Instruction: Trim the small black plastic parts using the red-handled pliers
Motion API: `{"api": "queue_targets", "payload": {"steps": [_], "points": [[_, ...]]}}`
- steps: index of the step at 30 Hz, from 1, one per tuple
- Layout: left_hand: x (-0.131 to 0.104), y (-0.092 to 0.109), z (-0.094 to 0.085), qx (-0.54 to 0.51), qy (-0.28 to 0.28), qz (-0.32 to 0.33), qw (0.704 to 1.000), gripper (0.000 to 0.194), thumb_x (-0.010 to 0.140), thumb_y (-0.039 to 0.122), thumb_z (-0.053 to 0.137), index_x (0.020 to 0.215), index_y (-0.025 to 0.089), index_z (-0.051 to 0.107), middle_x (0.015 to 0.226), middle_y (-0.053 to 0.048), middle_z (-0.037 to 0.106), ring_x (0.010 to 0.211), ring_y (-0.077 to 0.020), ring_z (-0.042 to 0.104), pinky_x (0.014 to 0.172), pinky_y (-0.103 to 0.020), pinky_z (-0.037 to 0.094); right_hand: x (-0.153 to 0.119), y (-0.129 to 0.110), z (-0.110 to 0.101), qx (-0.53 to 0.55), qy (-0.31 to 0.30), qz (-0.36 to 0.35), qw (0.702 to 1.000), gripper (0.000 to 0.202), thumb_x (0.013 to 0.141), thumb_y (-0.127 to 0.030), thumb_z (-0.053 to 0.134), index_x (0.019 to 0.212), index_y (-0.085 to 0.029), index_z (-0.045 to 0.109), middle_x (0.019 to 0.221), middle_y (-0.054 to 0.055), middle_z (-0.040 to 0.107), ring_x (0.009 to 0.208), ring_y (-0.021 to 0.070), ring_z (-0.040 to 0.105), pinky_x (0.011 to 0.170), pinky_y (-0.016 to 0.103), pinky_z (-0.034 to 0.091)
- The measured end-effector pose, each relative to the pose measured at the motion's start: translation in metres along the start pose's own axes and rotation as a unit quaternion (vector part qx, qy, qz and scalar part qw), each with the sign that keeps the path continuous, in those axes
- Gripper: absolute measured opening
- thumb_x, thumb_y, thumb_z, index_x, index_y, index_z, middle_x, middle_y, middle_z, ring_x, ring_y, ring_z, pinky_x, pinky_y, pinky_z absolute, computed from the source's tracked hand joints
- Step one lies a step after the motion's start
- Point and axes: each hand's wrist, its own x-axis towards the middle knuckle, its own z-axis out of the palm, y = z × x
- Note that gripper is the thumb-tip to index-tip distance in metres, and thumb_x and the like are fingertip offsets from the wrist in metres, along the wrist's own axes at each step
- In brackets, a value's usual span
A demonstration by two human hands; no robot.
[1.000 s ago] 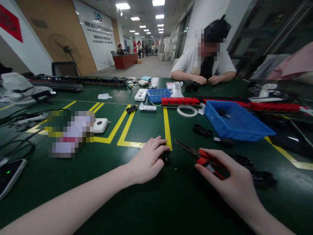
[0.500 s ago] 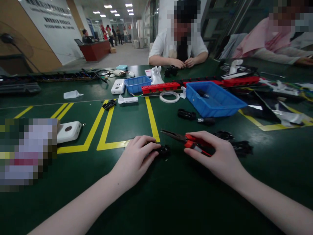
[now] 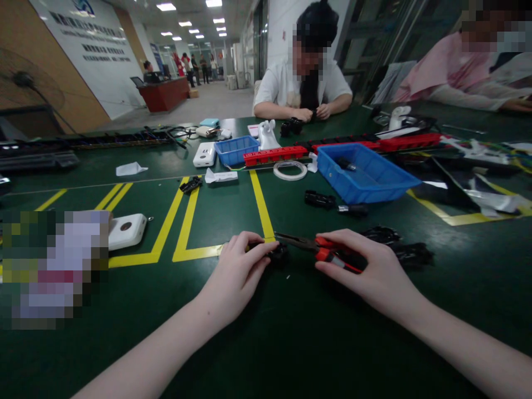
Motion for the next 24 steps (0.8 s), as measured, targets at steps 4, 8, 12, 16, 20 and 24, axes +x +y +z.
{"api": "queue_targets", "payload": {"steps": [4,8,12,16,20,24], "points": [[0.002,-0.005,0.001,-0.037,0.041,-0.018,0.998,0.033,0.101,0.02,0.044,0.127,0.028,0.061,0.127,-0.008,0.054,0.118,-0.0268,0.051,0.101,-0.049,0.046,-0.001,0.0,0.0,-0.023,-0.004,-0.021,1.0,0.036,0.081,-0.045,0.07,0.11,-0.022,0.071,0.108,0.009,0.073,0.097,0.0273,0.07,0.087,0.045,0.057],[0.002,-0.009,0.002,-0.052,0.057,-0.025,0.997,0.036,0.1,0.019,0.045,0.13,0.03,0.06,0.129,-0.007,0.053,0.121,-0.0269,0.05,0.104,-0.05,0.045,-0.004,0.006,0.004,-0.046,0.002,-0.051,0.998,0.039,0.082,-0.047,0.07,0.113,-0.023,0.07,0.11,0.009,0.072,0.1,0.0282,0.069,0.088,0.046,0.056],[0.002,-0.009,0.002,-0.065,0.055,-0.022,0.996,0.038,0.099,0.017,0.045,0.131,0.031,0.06,0.13,-0.008,0.052,0.123,-0.0267,0.05,0.105,-0.05,0.045,-0.007,0.012,0.007,-0.069,0.022,-0.068,0.995,0.041,0.083,-0.047,0.07,0.117,-0.024,0.069,0.113,0.009,0.071,0.101,0.0277,0.068,0.088,0.046,0.056],[0.002,-0.007,0.002,-0.075,0.057,-0.026,0.995,0.038,0.099,0.016,0.046,0.13,0.032,0.061,0.131,-0.007,0.051,0.124,-0.0269,0.05,0.105,-0.051,0.046,-0.008,0.011,0.006,-0.081,0.045,-0.075,0.993,0.04,0.083,-0.046,0.07,0.117,-0.024,0.068,0.112,0.009,0.071,0.101,0.0269,0.068,0.087,0.045,0.056],[0.001,-0.008,0.002,-0.084,0.051,-0.019,0.995,0.037,0.098,0.016,0.047,0.129,0.032,0.061,0.132,-0.008,0.05,0.124,-0.0276,0.05,0.105,-0.052,0.047,-0.006,0.005,0.004,-0.08,0.032,-0.052,0.995,0.038,0.082,-0.043,0.071,0.115,-0.024,0.069,0.111,0.009,0.071,0.1,0.0273,0.069,0.086,0.046,0.057],[0.002,-0.009,0.002,-0.095,0.038,-0.02,0.995,0.036,0.098,0.016,0.047,0.128,0.03,0.061,0.132,-0.008,0.049,0.125,-0.0273,0.049,0.106,-0.051,0.046,-0.005,0.002,0.002,-0.066,0.016,-0.046,0.997,0.036,0.082,-0.04,0.071,0.114,-0.023,0.069,0.11,0.008,0.071,0.099,0.0267,0.069,0.086,0.044,0.057]]}}
